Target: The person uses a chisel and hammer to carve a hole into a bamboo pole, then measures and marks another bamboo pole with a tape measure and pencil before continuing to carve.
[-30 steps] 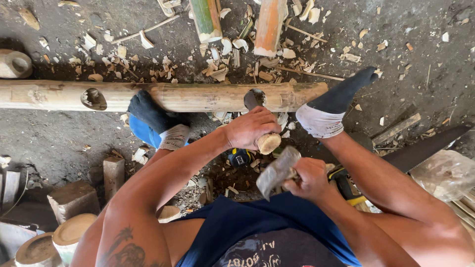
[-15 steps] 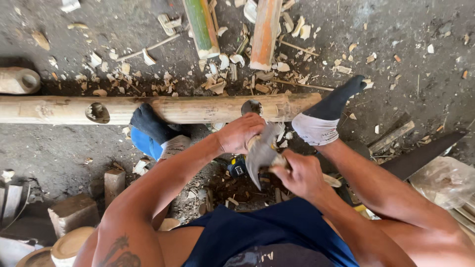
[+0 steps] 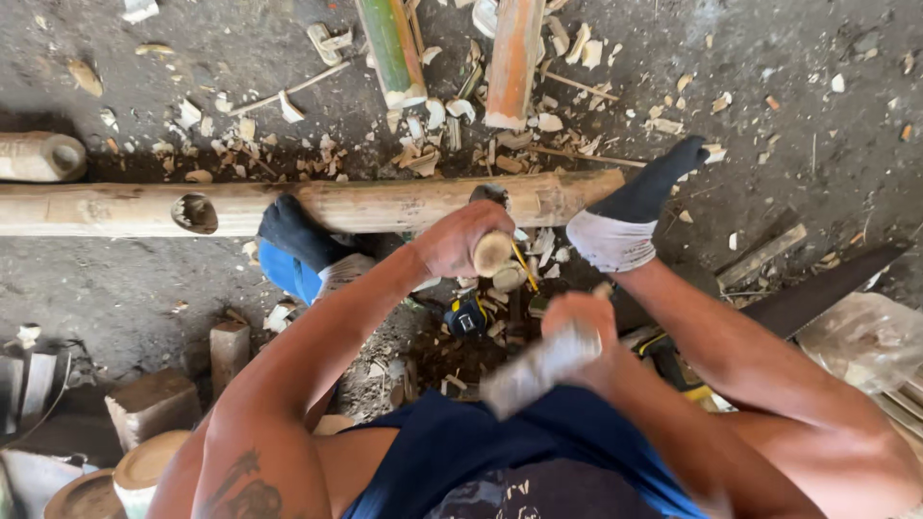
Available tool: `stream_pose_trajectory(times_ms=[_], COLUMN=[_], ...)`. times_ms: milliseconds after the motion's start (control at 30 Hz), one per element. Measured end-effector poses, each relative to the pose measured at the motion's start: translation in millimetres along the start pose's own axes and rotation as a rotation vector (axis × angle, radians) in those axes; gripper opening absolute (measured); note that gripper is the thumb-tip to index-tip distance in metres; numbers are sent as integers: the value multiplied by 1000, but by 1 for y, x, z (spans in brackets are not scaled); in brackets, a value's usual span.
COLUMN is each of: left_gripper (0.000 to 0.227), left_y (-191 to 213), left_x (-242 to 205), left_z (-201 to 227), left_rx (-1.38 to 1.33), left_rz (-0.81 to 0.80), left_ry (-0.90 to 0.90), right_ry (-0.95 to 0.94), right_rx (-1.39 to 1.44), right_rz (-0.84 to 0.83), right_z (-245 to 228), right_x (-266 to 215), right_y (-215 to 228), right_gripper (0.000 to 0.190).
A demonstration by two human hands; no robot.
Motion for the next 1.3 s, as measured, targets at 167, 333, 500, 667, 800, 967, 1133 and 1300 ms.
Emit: stream_pose_trajectory(times_ms=[167,333,500,667,800,967,1133,1300], left_gripper=[66,77,71,56,56,35,42,50], left_y=[11,-21,-28,-11,15,37,54,56], left_x=[22,10,-45,-52,-41,-28,-14,-6], left_z=[22,30,26,18,18,27,29,21], left_rx=[301,239,619,394,395,287,159,97], left_rz=[127,-93,-417,-277,-288,-235,-174,-172], left_ry=[27,331,-88,-71,-28,-26,-80,-16], right_ry=[-657,-709,-640,-755,-580,-496,-333,-247], right_rx=[142,344,181,103,58,101,99,2], right_rz=[-188,21,125,-56,-93,-184,-278,-422], right_z=[53,63,65,58,34,7,-11,-9], right_x=[-5,-27,-43,-67,-60,-28,6,44], right_y=[-39,-14,30,18,12,11,13,0], right_gripper=[37,31,42,42,36,27,33,41])
Point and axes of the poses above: each hand's wrist, its own x-axis towards the middle knuckle, its own y-axis out of the back of the hand, z = x × y, the point moved 4 cm from there along x, towards the middle knuckle, and after that the axes turned 4 degrees about y, right-handed, at the moved point
